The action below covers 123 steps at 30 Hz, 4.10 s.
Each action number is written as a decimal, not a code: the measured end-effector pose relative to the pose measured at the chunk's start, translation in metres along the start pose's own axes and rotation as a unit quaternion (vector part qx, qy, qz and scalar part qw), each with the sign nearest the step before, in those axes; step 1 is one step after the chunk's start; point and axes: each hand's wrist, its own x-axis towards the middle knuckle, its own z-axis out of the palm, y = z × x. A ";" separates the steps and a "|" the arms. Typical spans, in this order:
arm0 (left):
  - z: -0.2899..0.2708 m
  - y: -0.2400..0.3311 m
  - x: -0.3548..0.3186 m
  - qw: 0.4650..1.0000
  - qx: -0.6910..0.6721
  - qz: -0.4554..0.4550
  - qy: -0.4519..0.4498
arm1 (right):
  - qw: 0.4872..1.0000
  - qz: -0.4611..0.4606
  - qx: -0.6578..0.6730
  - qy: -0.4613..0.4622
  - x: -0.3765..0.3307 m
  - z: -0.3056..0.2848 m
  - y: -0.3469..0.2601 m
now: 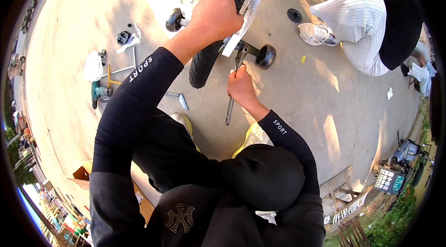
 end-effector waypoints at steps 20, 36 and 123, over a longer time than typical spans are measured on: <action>0.005 -0.003 -0.009 1.000 0.005 0.004 0.010 | 0.911 0.284 0.186 -0.232 -0.004 -0.121 -0.107; 0.002 -0.003 -0.004 1.000 0.006 -0.018 0.003 | 0.994 -0.071 -0.029 0.076 -0.029 -0.014 0.001; 0.001 0.010 -0.010 1.000 -0.020 -0.016 0.006 | 0.995 0.090 -0.031 -0.025 -0.003 0.024 0.025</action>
